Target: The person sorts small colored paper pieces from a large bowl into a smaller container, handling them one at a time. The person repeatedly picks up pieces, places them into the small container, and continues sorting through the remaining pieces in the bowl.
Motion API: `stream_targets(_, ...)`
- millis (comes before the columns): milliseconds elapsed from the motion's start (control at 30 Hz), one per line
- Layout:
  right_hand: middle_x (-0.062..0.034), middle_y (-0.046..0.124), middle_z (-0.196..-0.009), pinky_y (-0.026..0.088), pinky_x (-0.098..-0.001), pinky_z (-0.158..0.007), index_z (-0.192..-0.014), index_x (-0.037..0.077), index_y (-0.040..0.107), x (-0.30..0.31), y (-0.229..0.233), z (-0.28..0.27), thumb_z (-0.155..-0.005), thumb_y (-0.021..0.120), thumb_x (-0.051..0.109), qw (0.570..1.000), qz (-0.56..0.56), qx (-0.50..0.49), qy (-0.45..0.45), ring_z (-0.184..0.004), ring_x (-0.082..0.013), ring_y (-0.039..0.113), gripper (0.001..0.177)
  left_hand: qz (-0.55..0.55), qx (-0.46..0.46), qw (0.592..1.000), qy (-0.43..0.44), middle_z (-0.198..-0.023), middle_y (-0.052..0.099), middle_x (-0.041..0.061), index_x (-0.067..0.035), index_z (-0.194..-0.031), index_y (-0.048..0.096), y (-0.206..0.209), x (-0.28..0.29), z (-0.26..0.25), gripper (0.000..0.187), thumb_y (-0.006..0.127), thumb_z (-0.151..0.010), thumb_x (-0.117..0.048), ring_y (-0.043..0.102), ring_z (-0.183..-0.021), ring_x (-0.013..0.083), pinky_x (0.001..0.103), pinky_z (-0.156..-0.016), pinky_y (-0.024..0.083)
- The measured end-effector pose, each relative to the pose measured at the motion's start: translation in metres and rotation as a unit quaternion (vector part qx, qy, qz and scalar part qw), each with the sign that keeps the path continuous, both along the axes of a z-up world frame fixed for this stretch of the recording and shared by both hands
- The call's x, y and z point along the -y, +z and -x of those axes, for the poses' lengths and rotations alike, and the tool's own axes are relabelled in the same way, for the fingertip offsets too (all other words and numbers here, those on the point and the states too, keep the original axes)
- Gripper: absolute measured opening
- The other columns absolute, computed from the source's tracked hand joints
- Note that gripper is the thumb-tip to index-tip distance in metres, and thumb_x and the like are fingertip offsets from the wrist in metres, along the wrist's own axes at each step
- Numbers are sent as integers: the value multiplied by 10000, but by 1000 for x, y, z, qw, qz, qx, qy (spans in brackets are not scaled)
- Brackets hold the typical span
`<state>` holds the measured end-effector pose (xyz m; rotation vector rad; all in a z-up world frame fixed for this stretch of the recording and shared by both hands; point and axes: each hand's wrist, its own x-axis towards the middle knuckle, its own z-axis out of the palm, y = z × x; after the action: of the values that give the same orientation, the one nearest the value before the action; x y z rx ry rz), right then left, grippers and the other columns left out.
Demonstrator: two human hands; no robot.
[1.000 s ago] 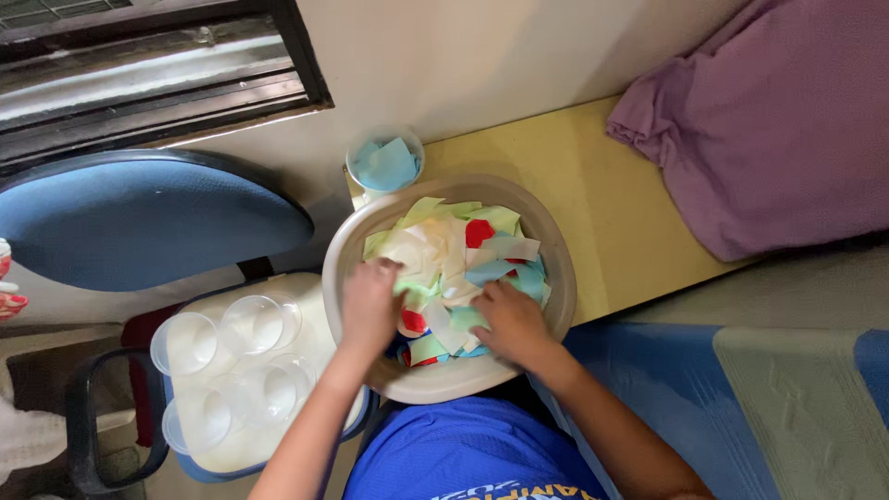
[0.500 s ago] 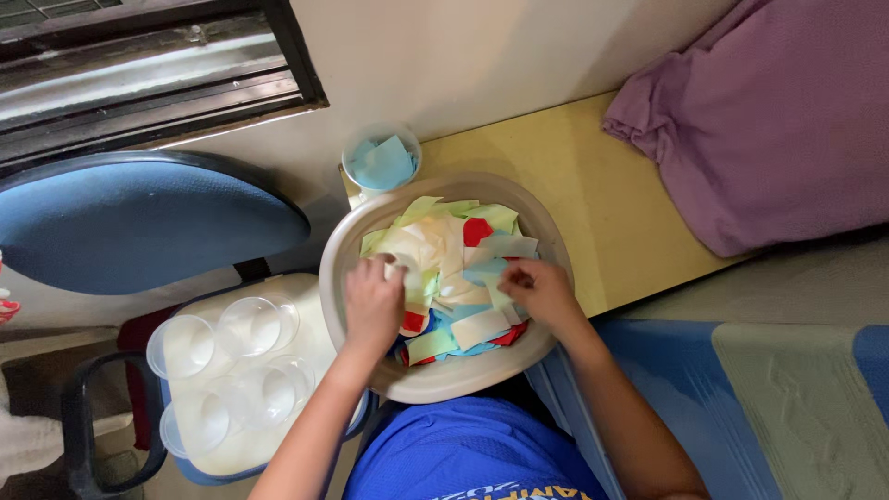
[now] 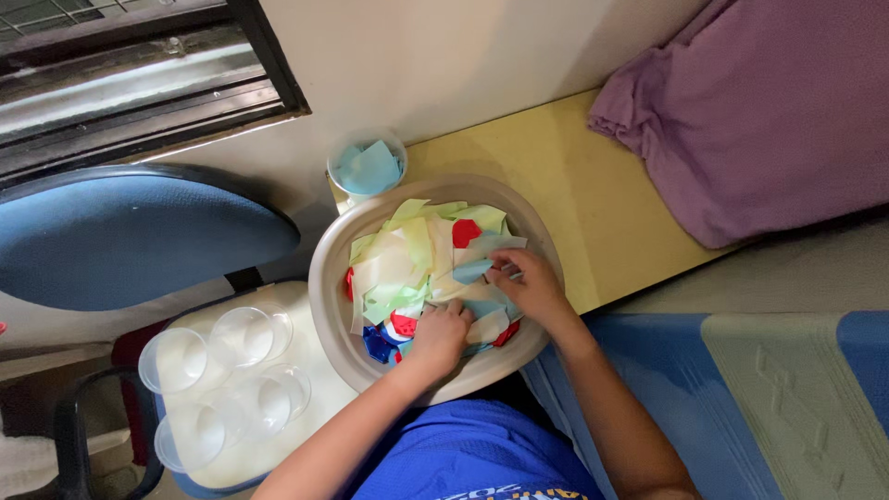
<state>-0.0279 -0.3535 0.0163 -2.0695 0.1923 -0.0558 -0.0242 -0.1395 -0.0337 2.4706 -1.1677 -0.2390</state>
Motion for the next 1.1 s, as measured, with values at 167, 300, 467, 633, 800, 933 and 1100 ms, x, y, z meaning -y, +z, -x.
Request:
stream_targets(167, -56, 759, -999, 586, -311, -735, -1154, 65, 723, 16, -12, 14, -884, 753, 156, 999, -12, -24, -42, -829, -159, 724, 287, 77, -129, 987, 49, -898, 688, 171, -85, -863, 706, 5, -13, -18, 210, 783, -682, -158, 668, -883, 399, 505, -743, 518)
stream_targets(300, -75, 739, -1019, 585, -337, -703, -1105, 83, 764, 14, -6, 20, -876, 745, 146, 997, 72, -32, 21, -794, -202, 723, 238, 106, -172, 961, 187, -849, 709, 171, -105, -880, 707, 38, -51, -58, 190, 812, -759, -206, 685, -816, 385, 490, -702, 529)
stream_targets(467, -109, 708, -959, 556, -404, -748, -989, 63, 745, -25, -5, 28, -795, 780, 174, 978, 172, -21, 115, -874, -298, 699, 226, 89, 75, 964, 239, -1132, 640, 111, -99, -1156, 669, 80, -92, -80, 472, 809, -727, -237, 579, -1061, 343, 468, -865, 433)
stream_targets(633, -88, 693, -947, 533, -433, -836, -914, 97, 713, -54, -11, 33, -756, 782, 217, 948, 290, -7, 133, -957, -307, 670, 210, 81, 59, 961, 256, -1185, 629, 74, -122, -1166, 675, 83, -97, -62, 379, 779, -813, -216, 559, -1113, 310, 468, -920, 417)
stream_targets(800, -94, 678, -964, 521, -455, -805, -961, 55, 671, -53, -5, 27, -783, 781, 227, 953, 282, 12, 107, -955, -316, 656, 271, 97, 123, 948, 276, -1284, 607, 104, -107, -1175, 676, 77, -110, -50, 362, 755, -831, -191, 519, -1211, 338, 504, -1005, 397)
stream_targets(933, -141, 656, -942, 511, -475, -754, -926, 57, 695, -68, -7, 23, -702, 782, 208, 937, 322, 14, 138, -918, -352, 642, 284, 102, 132, 940, 299, -1417, 513, 159, -95, -1197, 670, 71, -118, -43, 403, 737, -803, -141, 462, -1306, 414, 538, -1038, 386)
stream_targets(1100, -96, 680, -938, 537, -458, -793, -937, 100, 733, -65, -9, 17, -820, 724, 145, 948, 287, 9, 135, -933, -327, 659, 126, 169, 88, 927, 323, -1487, 443, 201, -71, -1259, 644, 60, -128, -42, 426, 687, -838, -21, 445, -1321, 441, 528, -1110, 404)
